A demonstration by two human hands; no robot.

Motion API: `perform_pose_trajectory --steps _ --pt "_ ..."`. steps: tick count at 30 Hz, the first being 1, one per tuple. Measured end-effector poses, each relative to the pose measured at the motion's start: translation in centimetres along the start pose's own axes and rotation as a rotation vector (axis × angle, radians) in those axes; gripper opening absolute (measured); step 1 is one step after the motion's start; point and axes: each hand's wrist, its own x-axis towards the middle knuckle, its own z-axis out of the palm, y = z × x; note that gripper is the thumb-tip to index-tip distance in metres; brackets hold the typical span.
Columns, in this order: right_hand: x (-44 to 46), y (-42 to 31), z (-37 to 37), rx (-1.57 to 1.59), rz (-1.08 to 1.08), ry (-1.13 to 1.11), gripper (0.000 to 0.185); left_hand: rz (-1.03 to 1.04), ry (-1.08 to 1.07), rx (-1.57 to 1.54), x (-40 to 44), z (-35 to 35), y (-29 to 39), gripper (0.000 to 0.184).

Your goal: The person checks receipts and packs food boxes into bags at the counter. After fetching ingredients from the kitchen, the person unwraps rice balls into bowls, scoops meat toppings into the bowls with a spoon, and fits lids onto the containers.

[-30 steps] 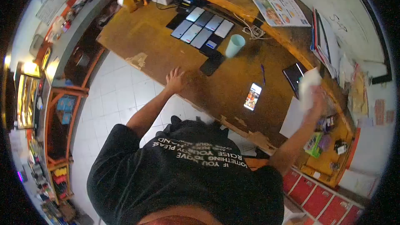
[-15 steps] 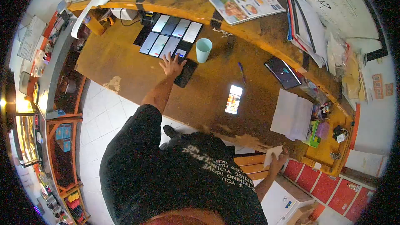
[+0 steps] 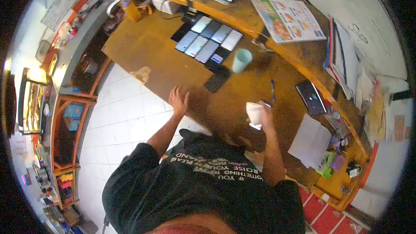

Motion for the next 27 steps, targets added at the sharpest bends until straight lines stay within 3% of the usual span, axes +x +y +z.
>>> perform_pose_trajectory --steps 1,3,5,7,8,9,10,11,12,14,15,16,18,20,25,27 --pt "0.7 -0.7 4.6 0.200 0.139 0.039 0.033 -0.008 0.044 -0.004 -2.8 -1.4 -3.8 0.053" --pt "4.0 1.4 9.4 0.085 0.254 -0.013 0.023 -0.171 0.028 0.069 -9.0 -5.3 -11.4 0.045" --pt "9.5 7.6 13.3 -0.442 0.010 0.130 0.016 -0.262 0.031 0.145 -15.8 -10.6 -19.0 0.041" --pt "12.0 5.9 17.9 -0.911 -0.383 0.132 0.024 -0.608 -0.016 0.387 -23.2 -15.1 -27.0 0.047" --pt "15.6 7.5 18.7 -0.940 -0.475 0.156 0.042 -0.992 -0.063 0.413 -24.8 -18.2 -27.9 0.053" --pt "19.3 9.3 19.0 -0.968 -0.566 0.177 0.060 -1.146 -0.107 0.406 -26.9 -21.4 -31.3 0.056" --pt "21.0 7.9 20.3 -1.227 -0.373 0.068 0.065 -1.295 -0.056 0.440 -29.4 -23.4 -34.7 0.058" --pt "21.6 6.1 21.7 -1.273 -0.188 0.046 0.066 -1.447 0.035 0.367 -29.6 -26.2 -34.8 0.060" --pt "22.2 4.2 23.2 -1.327 -0.003 0.018 0.068 -1.414 0.075 0.398 -31.7 -27.6 -37.7 0.060" --pt "26.1 6.7 23.2 -1.229 0.095 0.197 0.063 -1.400 0.062 0.419 -32.5 -30.3 -38.9 0.060" --pt "29.3 10.4 21.8 -1.276 0.024 0.317 0.061 -1.372 0.049 0.430 -32.4 -31.6 -39.6 0.060" --pt "28.0 8.0 24.3 -1.233 0.057 0.357 0.059 -1.261 0.021 0.457 -32.6 -31.8 -42.4 0.060" --pt "25.7 5.7 25.7 -1.195 0.103 0.400 0.056 -1.305 -0.045 0.379 -30.0 -31.0 -43.7 0.059" --pt "25.8 6.2 25.5 -1.244 0.204 0.452 0.054 -1.286 -0.010 0.275 -27.0 -28.6 -44.7 0.056" --pt "27.6 5.8 27.2 -1.286 0.267 0.430 0.052 -0.828 -0.153 -0.004 -14.8 -24.4 -48.4 0.054" --pt "28.2 2.4 29.2 -1.121 0.270 0.598 0.047 -0.738 -0.130 -0.053 -7.7 -24.1 -48.8 0.051"
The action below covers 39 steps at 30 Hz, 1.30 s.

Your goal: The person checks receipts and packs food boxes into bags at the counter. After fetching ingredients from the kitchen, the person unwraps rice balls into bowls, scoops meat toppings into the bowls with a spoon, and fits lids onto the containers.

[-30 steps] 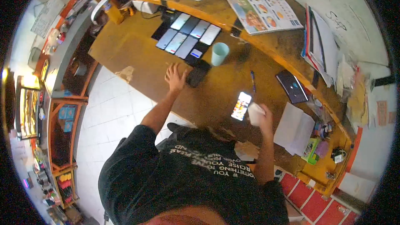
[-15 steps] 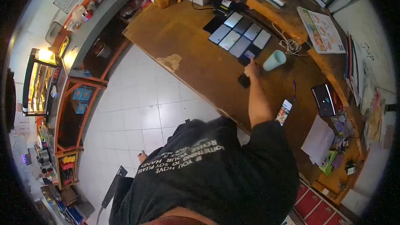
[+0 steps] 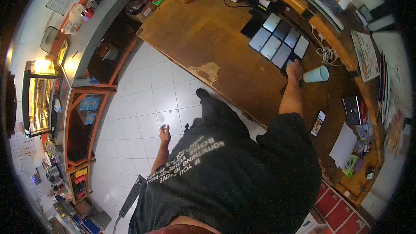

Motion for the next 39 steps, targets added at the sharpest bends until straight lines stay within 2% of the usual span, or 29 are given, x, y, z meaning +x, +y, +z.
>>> perform_pose_trajectory --steps 1,2,4,5,7,8,9,10,12,13,14,16,17,18,19,20,21,22,23,24,25,27,28,29,30,32,34,35,39 --pt "-4.7 -4.6 -2.8 0.053 0.041 0.123 0.039 -0.009 0.004 -0.059 2.8 -0.4 1.8 0.050" --pt "-4.1 -5.8 -1.9 0.044 0.024 0.124 0.039 0.011 0.039 -0.100 5.4 -0.9 3.2 0.049" --pt "-1.7 -8.5 2.9 0.554 -0.249 0.454 0.030 -0.029 0.060 -0.192 9.4 -2.7 5.8 0.047" --pt "-0.8 -10.6 6.3 0.573 -0.356 0.559 0.025 -0.024 0.092 -0.236 11.3 -3.7 6.6 0.046" --pt "-9.9 -20.6 8.2 0.875 -0.559 0.440 0.014 -0.030 0.139 -0.286 15.1 -5.2 7.5 0.045" --pt "-10.9 -24.5 12.5 1.018 -0.519 0.135 0.009 -0.015 0.176 -0.285 16.6 -6.1 7.7 0.044" --pt "-16.1 -29.7 13.7 0.893 -0.765 0.155 0.013 -0.020 0.227 -0.281 17.2 -7.3 7.0 0.044" --pt "-20.8 -34.5 15.7 0.916 -0.860 -0.053 0.018 -0.074 0.290 -0.297 17.4 -8.2 6.1 0.044" --pt "-29.6 -43.0 21.1 0.827 -1.052 -0.619 0.025 -0.171 0.327 -0.361 18.1 -9.5 3.9 0.044" --pt "-34.9 -46.7 21.4 0.675 -1.201 -0.747 0.030 -0.203 0.362 -0.364 17.7 -9.7 2.1 0.044" --pt "-39.0 -49.5 25.1 0.705 -1.382 -0.845 0.030 -0.235 0.405 -0.367 17.3 -10.0 0.0 0.044" --pt "-47.5 -53.7 27.0 0.393 -1.369 -1.341 0.026 -0.394 0.482 -0.379 14.8 -9.8 -4.0 0.047" --pt "-50.8 -54.9 29.2 0.369 -1.416 -1.411 0.026 -0.513 0.506 -0.371 12.9 -9.9 -5.3 0.050" --pt "-53.6 -56.2 32.1 0.204 -1.670 -1.396 0.024 -0.617 0.518 -0.364 11.1 -9.9 -6.5 0.053" --pt "-56.5 -57.8 34.5 0.049 -1.919 -1.336 0.023 -0.597 0.575 -0.426 9.4 -8.0 -10.0 0.057" --pt "-60.0 -58.8 35.8 0.027 -1.967 -1.407 0.023 -0.694 0.554 -0.432 7.8 -6.8 -13.3 0.056" --pt "-63.4 -58.9 37.1 -0.003 -1.993 -1.464 0.023 -0.937 0.466 -0.637 5.6 -9.0 -12.3 0.054" --pt "-66.1 -58.3 40.8 -0.009 -1.872 -1.580 0.024 -0.635 0.090 0.006 2.8 -7.6 -16.6 0.049" --pt "-68.9 -57.6 42.9 0.034 -1.677 -1.764 0.023 -0.589 0.140 0.129 1.2 -5.3 -20.6 0.045" --pt "-70.8 -56.9 43.4 0.039 -1.547 -1.975 0.023 -0.615 -0.007 0.081 1.9 -8.5 -21.7 0.045" --pt "-72.8 -56.4 43.6 0.028 -1.389 -2.172 0.023 -0.660 -0.051 -0.049 3.6 -12.0 -23.5 0.044" --pt "-76.8 -54.3 50.2 -0.114 -1.485 -2.164 0.027 -0.757 -0.067 -0.303 10.5 -20.6 -26.7 0.044" --pt "-76.9 -57.2 43.9 -0.239 -1.655 -2.019 0.018 -0.775 -0.083 -0.368 15.4 -24.9 -27.4 0.044" --pt "-76.9 -58.6 41.3 -0.353 -1.743 -1.857 0.014 -0.762 -0.105 -0.384 20.0 -29.2 -27.8 0.044" --pt "-76.5 -59.2 44.2 -0.361 -1.756 -1.765 0.023 -0.747 -0.133 -0.380 24.6 -32.9 -27.4 0.044" --pt "-72.0 -61.4 43.6 -0.160 -1.525 -1.667 0.025 -0.668 -0.188 -0.332 33.2 -38.1 -25.1 0.043" --pt "-69.4 -60.7 47.4 0.149 -1.395 -1.491 0.028 -0.560 -0.225 -0.296 39.4 -41.3 -22.6 0.043" --pt "-66.2 -60.8 49.3 0.196 -1.276 -1.347 0.028 -0.513 -0.246 -0.271 42.3 -42.2 -21.0 0.043" --pt "-51.3 -57.6 40.6 0.520 -0.909 -0.866 0.029 -0.341 -0.343 -0.173 51.4 -42.3 -12.9 0.042"
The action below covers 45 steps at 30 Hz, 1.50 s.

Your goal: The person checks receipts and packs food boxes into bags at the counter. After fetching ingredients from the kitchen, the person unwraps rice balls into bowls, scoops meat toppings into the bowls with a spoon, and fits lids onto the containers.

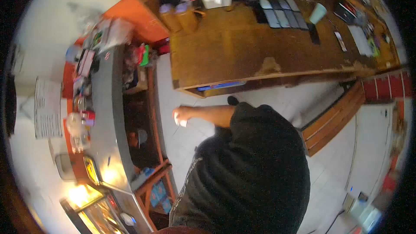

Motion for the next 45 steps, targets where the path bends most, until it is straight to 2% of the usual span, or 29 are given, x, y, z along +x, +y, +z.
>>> perform_pose_trajectory --steps 3,5,7,9,11,13,14,15,16,18,21,23,27,29,31,32,33,34,36,38,39,41,42,43,44,45 --pt "-4.1 4.9 -11.7 0.188 -0.089 0.576 0.023 0.034 -0.058 0.088 0.5 3.1 8.3 0.042" --pt "-11.5 5.2 -19.3 -0.075 0.051 0.988 0.018 0.058 -0.111 0.154 0.9 6.4 12.9 0.041" --pt "-18.0 7.8 -25.2 -0.090 0.268 1.204 0.014 0.108 -0.179 0.230 1.9 9.8 16.5 0.041" --pt "-23.0 15.0 -29.2 -0.209 0.094 1.486 0.016 0.194 -0.267 0.320 1.6 14.0 20.7 0.041" --pt "-28.9 16.0 -32.7 -0.214 0.280 1.660 0.014 0.490 -0.436 0.455 2.5 18.0 24.3 0.041" --pt "-33.6 17.7 -34.1 -0.018 0.327 1.759 0.015 0.608 -0.523 0.489 2.1 23.5 27.8 0.040" --pt "-35.4 19.2 -34.5 -0.013 0.336 1.752 0.015 0.505 -0.524 0.467 -1.5 27.9 30.7 0.041" --pt "-36.8 21.3 -34.8 -0.290 0.608 1.737 0.015 0.403 -0.519 0.445 -5.2 32.3 33.8 0.041" --pt "-37.3 22.5 -35.4 -0.572 0.870 1.685 0.015 0.399 -0.515 0.446 -6.2 34.8 34.7 0.041" --pt "-37.1 22.0 -35.6 -0.593 0.881 1.647 0.015 0.464 -0.630 0.530 -7.1 37.9 35.6 0.041" --pt "-36.7 22.2 -35.6 -0.653 0.902 1.621 0.016 0.452 -0.640 0.662 -7.3 39.7 35.2 0.041" --pt "-36.7 22.4 -35.6 -0.693 0.904 1.635 0.016 0.433 -0.620 0.665 -7.5 39.6 34.6 0.041" --pt "-37.0 21.4 -35.9 -0.566 0.894 1.621 0.016 0.309 -0.534 0.675 -5.8 36.5 31.2 0.042" --pt "-36.2 21.4 -36.2 -0.517 0.892 1.622 0.016 0.192 -0.464 0.615 -4.9 34.4 29.1 0.041" --pt "-34.4 21.4 -36.6 -0.578 0.828 1.789 0.011 0.156 -0.453 0.553 -4.7 32.4 27.3 0.037" --pt "-33.0 21.4 -36.8 -0.582 0.815 1.786 0.011 0.079 -0.430 0.451 -4.7 31.6 26.4 0.036" --pt "-31.0 20.9 -36.8 -0.055 0.555 1.818 0.011 0.001 -0.406 0.349 -4.8 30.7 25.2 0.034" --pt "-28.8 20.2 -36.7 0.460 0.285 1.757 0.015 -0.003 -0.406 0.327 -4.8 29.8 24.1 0.032" --pt "-24.6 17.4 -37.2 -0.026 0.279 1.568 0.025 -0.061 -0.380 0.272 -4.4 28.3 21.1 0.031" --pt "-20.3 15.2 -36.4 -0.064 0.383 1.382 0.027 -0.072 -0.336 0.251 -4.6 27.7 18.0 0.030" --pt "-18.1 15.1 -36.0 -0.113 0.306 1.284 0.028 -0.031 -0.362 0.218 -5.3 27.5 16.9 0.030" --pt "-15.0 13.7 -34.4 -0.212 0.219 1.107 0.027 -0.005 -0.464 -0.037 -4.5 26.3 11.9 0.030" --pt "-14.2 11.9 -33.3 -0.264 0.204 1.036 0.026 0.072 -0.456 -0.004 -7.4 26.8 11.6 0.031" --pt "-13.7 9.5 -31.4 -0.278 0.202 1.032 0.026 0.431 -0.539 0.206 -4.0 26.6 5.7 0.030" --pt "-13.5 7.3 -30.1 -0.185 0.218 0.925 0.021 0.876 -0.492 0.466 -1.6 26.5 1.2 0.029" --pt "-13.8 5.9 -28.9 -0.099 0.233 0.815 0.018 1.259 -0.350 0.608 -1.5 26.7 -0.6 0.027"
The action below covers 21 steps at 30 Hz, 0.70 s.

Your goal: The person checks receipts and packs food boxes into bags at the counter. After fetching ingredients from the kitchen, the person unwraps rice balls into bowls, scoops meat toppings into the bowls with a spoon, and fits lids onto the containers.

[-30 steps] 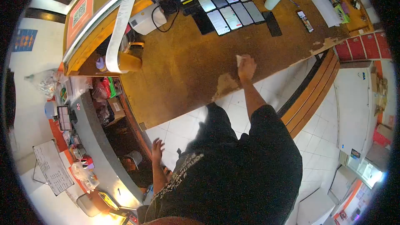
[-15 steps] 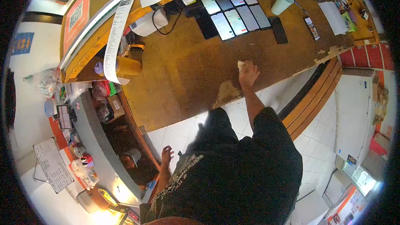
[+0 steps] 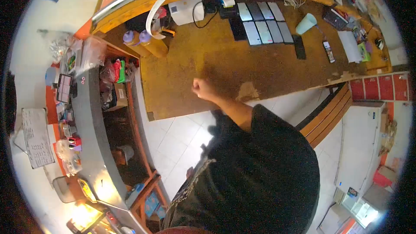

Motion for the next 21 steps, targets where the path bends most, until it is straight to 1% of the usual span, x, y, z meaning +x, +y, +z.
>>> perform_pose_trajectory --steps 1,2,3,4,5,6,8,9,10,11,12,13,14,15,16,17,18,20,21 --pt "-1.5 -0.5 0.2 -0.028 -0.020 -0.005 0.018 -0.216 -0.038 -0.137 -1.0 1.9 0.5 0.027" --pt "-2.8 -0.6 0.1 0.022 -0.077 -0.108 0.017 -0.407 -0.071 -0.287 -1.6 3.3 0.7 0.027" --pt "-2.9 -0.7 -0.7 0.070 -0.138 -0.215 0.019 -0.550 -0.083 -0.393 -1.7 4.4 1.3 0.027" --pt "-2.2 -0.4 -1.8 0.048 -0.168 -0.226 0.019 -0.627 -0.076 -0.456 -1.6 4.9 2.1 0.027" --pt "-1.3 0.3 -3.2 -0.017 -0.129 -0.109 0.023 -0.703 -0.077 -0.515 -1.5 5.3 2.5 0.027" --pt "-0.7 1.4 -4.5 -0.067 -0.080 0.007 0.028 -0.735 -0.064 -0.552 -1.4 5.6 2.7 0.027" --pt "4.0 4.3 -9.5 -0.089 -0.027 0.319 0.036 -0.782 -0.052 -0.609 -1.1 5.8 3.0 0.027" --pt "6.4 4.9 -12.6 0.247 0.096 0.408 0.041 -0.796 -0.040 -0.640 -0.8 5.8 3.2 0.027" --pt "10.1 6.4 -15.9 0.123 0.149 0.506 0.046 -0.806 -0.022 -0.683 -0.2 5.8 3.6 0.027" --pt "12.1 6.0 -19.3 0.114 0.101 0.497 0.049 -0.811 0.002 -0.733 0.4 5.5 4.1 0.027" --pt "14.6 7.3 -21.3 0.122 0.100 0.484 0.049 -0.797 0.034 -0.803 0.8 5.4 3.9 0.027" --pt "17.8 8.2 -23.4 0.099 0.064 0.564 0.056 -0.750 0.064 -0.897 1.7 5.3 3.7 0.028" --pt "20.6 8.8 -25.1 0.076 0.023 0.644 0.064 -0.712 0.093 -1.089 2.7 4.7 4.1 0.028" --pt "22.4 8.4 -26.7 0.106 0.127 0.568 0.071 -0.550 0.116 -0.734 3.3 4.6 4.6 0.027" --pt "24.6 8.0 -28.5 0.132 0.227 0.491 0.078 -0.431 0.179 -0.352 3.6 4.1 5.4 0.027" --pt "27.2 9.3 -29.7 0.120 0.272 0.388 0.083 -1.204 0.299 -0.906 5.7 3.2 8.7 0.025" --pt "29.8 10.8 -30.6 0.109 0.318 0.284 0.089 -1.205 0.304 -0.874 7.5 3.1 10.6 0.025" --pt "31.2 10.3 -31.9 -0.040 0.354 0.039 0.073 -1.259 0.183 -0.697 10.4 3.2 13.9 0.039" --pt "32.1 10.6 -32.5 -0.143 0.337 -0.031 0.072 -1.210 0.169 -0.697 11.9 4.0 15.2 0.037"
